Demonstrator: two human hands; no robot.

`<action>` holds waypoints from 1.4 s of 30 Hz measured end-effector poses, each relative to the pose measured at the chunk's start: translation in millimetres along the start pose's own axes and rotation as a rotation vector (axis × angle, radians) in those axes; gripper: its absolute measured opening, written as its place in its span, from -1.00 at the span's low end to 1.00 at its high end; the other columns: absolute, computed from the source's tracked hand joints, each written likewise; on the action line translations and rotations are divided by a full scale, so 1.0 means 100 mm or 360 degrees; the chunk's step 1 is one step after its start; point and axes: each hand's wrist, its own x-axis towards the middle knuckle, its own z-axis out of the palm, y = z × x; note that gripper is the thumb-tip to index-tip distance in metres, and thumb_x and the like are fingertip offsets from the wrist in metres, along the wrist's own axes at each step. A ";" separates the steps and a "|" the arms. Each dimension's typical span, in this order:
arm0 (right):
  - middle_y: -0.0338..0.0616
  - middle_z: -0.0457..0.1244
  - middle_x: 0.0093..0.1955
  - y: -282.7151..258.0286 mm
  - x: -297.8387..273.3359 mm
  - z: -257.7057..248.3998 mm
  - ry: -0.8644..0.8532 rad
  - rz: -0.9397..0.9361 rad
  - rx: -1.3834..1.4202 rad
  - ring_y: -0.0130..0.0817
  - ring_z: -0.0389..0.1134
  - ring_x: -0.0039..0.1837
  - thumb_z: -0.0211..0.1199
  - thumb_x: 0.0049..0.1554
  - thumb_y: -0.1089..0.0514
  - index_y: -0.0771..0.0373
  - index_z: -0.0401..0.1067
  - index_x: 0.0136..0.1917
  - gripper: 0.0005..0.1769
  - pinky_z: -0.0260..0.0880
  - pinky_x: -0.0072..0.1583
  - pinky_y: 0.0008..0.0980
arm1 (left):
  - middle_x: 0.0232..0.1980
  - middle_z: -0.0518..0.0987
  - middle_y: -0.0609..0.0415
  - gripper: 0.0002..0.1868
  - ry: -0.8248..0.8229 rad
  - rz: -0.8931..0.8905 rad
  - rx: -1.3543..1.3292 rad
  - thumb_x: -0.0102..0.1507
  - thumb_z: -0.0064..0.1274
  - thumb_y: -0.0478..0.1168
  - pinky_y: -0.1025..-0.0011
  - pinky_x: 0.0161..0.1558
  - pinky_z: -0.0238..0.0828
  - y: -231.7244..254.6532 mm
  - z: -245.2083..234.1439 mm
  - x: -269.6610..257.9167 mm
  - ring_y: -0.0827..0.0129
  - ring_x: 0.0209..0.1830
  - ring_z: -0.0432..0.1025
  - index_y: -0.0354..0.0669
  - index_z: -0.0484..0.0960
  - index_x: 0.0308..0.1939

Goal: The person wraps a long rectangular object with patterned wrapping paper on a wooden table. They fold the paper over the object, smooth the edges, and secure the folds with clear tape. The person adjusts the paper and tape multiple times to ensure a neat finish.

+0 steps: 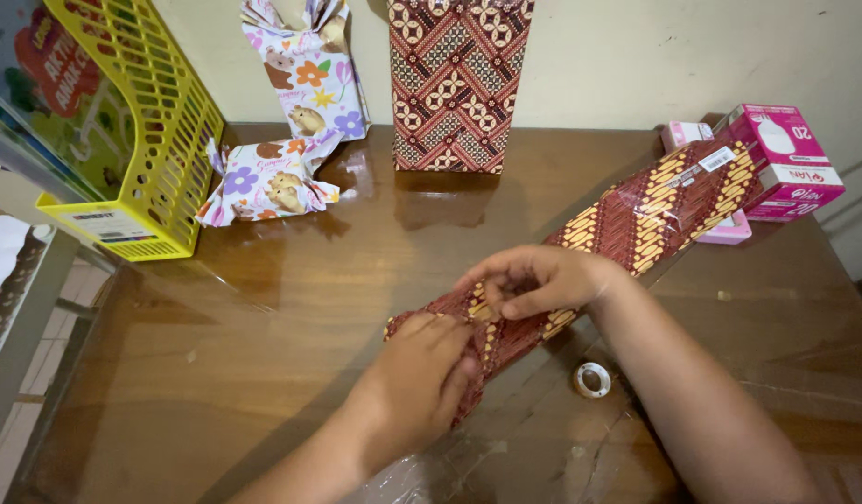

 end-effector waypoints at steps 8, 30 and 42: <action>-0.35 0.29 -0.07 -0.08 0.08 0.06 -0.0080 0.0107 -0.0116 -0.64 0.26 -0.01 0.29 0.23 0.20 0.34 0.25 0.47 -0.41 0.29 0.06 -0.56 | -0.22 0.63 -0.15 -0.85 0.0037 -0.0372 -0.0026 0.29 0.04 -0.21 -0.01 -0.12 0.37 0.02 0.02 0.19 -0.14 -0.16 0.47 -0.21 0.59 -0.14; -0.23 0.35 -0.35 -0.25 0.22 0.19 0.0461 0.0519 -0.0529 -0.55 0.33 -0.28 0.47 -0.04 0.24 0.37 0.39 0.06 -0.57 0.29 -0.23 -0.50 | -0.20 0.59 -0.16 -0.83 0.0113 -0.0347 0.0086 0.21 0.12 -0.24 0.05 -0.08 0.38 -0.02 0.13 0.24 -0.09 -0.15 0.46 -0.31 0.64 -0.36; -0.18 0.38 -0.38 -0.39 0.21 0.30 0.0705 0.0674 -0.1001 -0.49 0.35 -0.33 0.55 -0.16 0.11 0.36 0.43 -0.10 -0.56 0.30 -0.28 -0.41 | -0.26 0.56 -0.18 -0.81 0.0163 -0.0373 0.0323 0.19 0.17 -0.22 0.06 -0.11 0.38 0.00 0.29 0.28 -0.11 -0.19 0.45 -0.33 0.61 -0.36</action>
